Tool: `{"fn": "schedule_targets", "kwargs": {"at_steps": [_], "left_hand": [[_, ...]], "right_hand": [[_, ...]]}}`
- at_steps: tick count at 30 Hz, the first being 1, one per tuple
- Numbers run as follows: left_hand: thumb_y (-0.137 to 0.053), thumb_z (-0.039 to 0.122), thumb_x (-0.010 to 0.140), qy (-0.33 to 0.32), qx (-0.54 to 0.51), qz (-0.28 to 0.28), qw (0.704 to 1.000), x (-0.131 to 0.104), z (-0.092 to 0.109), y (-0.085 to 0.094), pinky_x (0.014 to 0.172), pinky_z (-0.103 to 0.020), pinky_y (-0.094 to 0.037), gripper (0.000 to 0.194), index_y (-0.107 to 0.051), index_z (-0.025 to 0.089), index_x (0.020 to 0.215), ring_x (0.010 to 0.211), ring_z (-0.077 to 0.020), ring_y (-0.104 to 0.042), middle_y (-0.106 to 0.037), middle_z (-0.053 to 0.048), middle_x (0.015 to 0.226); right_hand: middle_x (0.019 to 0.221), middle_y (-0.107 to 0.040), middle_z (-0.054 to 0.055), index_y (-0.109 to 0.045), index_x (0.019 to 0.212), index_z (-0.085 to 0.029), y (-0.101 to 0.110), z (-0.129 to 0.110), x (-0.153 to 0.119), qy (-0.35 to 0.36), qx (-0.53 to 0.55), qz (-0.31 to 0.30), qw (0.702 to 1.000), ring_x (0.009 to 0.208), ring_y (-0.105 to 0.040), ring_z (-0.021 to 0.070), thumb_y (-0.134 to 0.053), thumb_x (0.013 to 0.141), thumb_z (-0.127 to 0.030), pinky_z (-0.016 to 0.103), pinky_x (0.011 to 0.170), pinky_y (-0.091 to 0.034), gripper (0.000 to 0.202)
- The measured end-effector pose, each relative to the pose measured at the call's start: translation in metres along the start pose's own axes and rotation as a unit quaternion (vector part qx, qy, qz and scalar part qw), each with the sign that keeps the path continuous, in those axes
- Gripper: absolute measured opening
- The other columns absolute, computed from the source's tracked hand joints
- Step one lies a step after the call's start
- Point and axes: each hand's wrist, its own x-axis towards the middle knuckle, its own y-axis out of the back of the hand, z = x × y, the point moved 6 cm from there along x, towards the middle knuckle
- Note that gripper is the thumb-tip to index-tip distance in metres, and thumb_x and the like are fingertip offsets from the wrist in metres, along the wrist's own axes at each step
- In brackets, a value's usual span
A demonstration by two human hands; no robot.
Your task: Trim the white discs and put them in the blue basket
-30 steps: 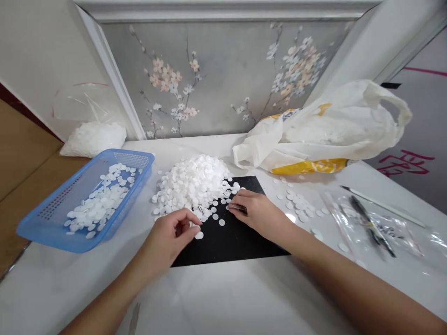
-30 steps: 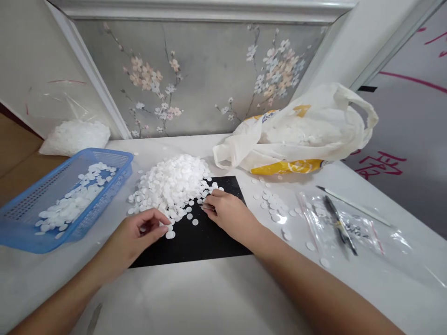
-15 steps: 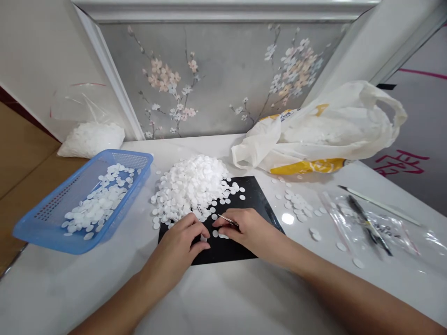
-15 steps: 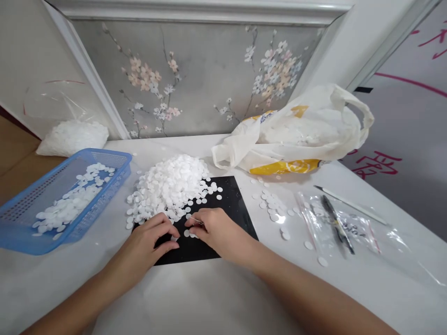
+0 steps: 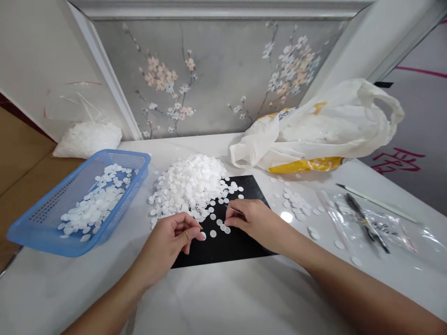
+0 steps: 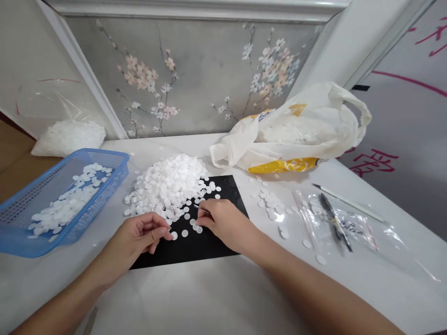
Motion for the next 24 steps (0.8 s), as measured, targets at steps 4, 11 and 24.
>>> {"fn": "schedule_targets", "kwargs": {"at_steps": [4, 11, 24], "left_hand": [[-0.056, 0.045, 0.084, 0.041, -0.072, -0.016, 0.996, 0.002, -0.009, -0.004, 0.044, -0.019, -0.028, 0.034, -0.063, 0.013, 0.092, 0.054, -0.0077, -0.049, -0.067, -0.009, 0.087], [-0.053, 0.045, 0.086, 0.070, -0.154, 0.008, 0.986, -0.001, -0.011, -0.006, 0.057, -0.023, -0.046, 0.041, -0.063, 0.008, 0.101, 0.081, -0.0210, -0.066, -0.069, -0.015, 0.088], [-0.059, 0.045, 0.083, 0.050, -0.174, -0.041, 0.983, -0.004, -0.008, -0.025, 0.070, -0.024, -0.052, 0.035, -0.065, 0.011, 0.089, 0.086, -0.0195, -0.066, -0.068, -0.010, 0.088]], "right_hand": [[0.073, -0.055, -0.002, -0.057, 0.073, -0.017, -0.013, 0.002, 0.000, 0.008, 0.004, -0.030, 1.000, 0.061, -0.049, 0.0095, -0.069, 0.072, -0.016, 0.021, 0.056, -0.036, 0.013], [0.069, -0.054, 0.001, -0.057, 0.068, -0.015, -0.019, 0.003, -0.001, 0.071, -0.067, 0.023, 0.995, 0.055, -0.046, 0.0083, -0.057, 0.077, -0.010, 0.021, 0.054, -0.034, 0.010], [0.061, -0.049, -0.004, -0.060, 0.079, -0.015, -0.033, -0.014, -0.010, -0.080, 0.368, -0.062, 0.924, 0.050, -0.038, 0.0054, -0.064, 0.076, -0.030, 0.019, 0.046, -0.030, 0.016]]}}
